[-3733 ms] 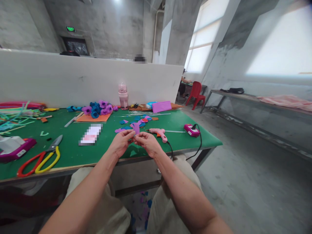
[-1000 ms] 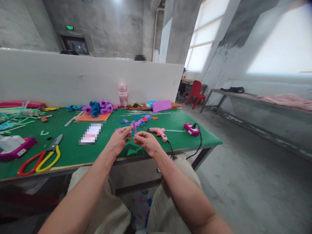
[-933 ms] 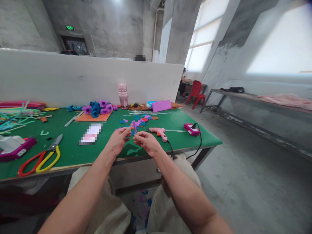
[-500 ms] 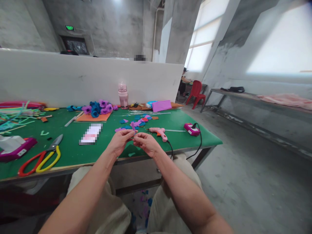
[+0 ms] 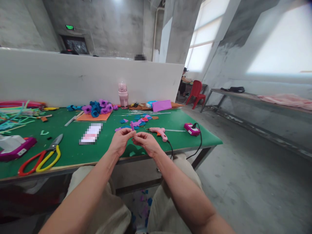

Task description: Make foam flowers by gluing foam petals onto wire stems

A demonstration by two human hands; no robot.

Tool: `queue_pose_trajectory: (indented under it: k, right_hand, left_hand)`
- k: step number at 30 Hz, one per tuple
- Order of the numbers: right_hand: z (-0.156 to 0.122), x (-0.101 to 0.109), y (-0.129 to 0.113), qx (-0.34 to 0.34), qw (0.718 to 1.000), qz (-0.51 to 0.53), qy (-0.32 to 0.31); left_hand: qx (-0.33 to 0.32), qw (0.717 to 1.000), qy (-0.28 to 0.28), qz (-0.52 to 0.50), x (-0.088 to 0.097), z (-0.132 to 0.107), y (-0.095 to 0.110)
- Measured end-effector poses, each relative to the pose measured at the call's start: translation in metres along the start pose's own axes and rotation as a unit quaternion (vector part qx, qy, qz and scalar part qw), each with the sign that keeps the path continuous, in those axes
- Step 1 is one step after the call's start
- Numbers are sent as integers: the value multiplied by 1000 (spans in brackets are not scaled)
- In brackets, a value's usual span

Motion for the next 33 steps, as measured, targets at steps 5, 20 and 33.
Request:
queue_pose_trajectory:
  k: [5,20,33]
  right_hand:
    - [-2,-1,0,-26,999,20,0]
    - [-5,-2,3,-85,995,59,-11]
    - [-7,-3,7,-104,994,22,-24]
  left_hand:
    - [49,997,-36,42,5,4,-4]
    - [65,997,-25,13,8,4,-4]
    - [91,995,-32,-6,9,3,-7]
Point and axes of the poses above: each hand's wrist, its own z-axis towards the middle knuckle, its own x-axis out of the back of the hand, y = z × x, the point moved 7 cm from there along z, towards the middle knuckle, and after that the axes turned 4 degrees about y, right-handed, at the moved point
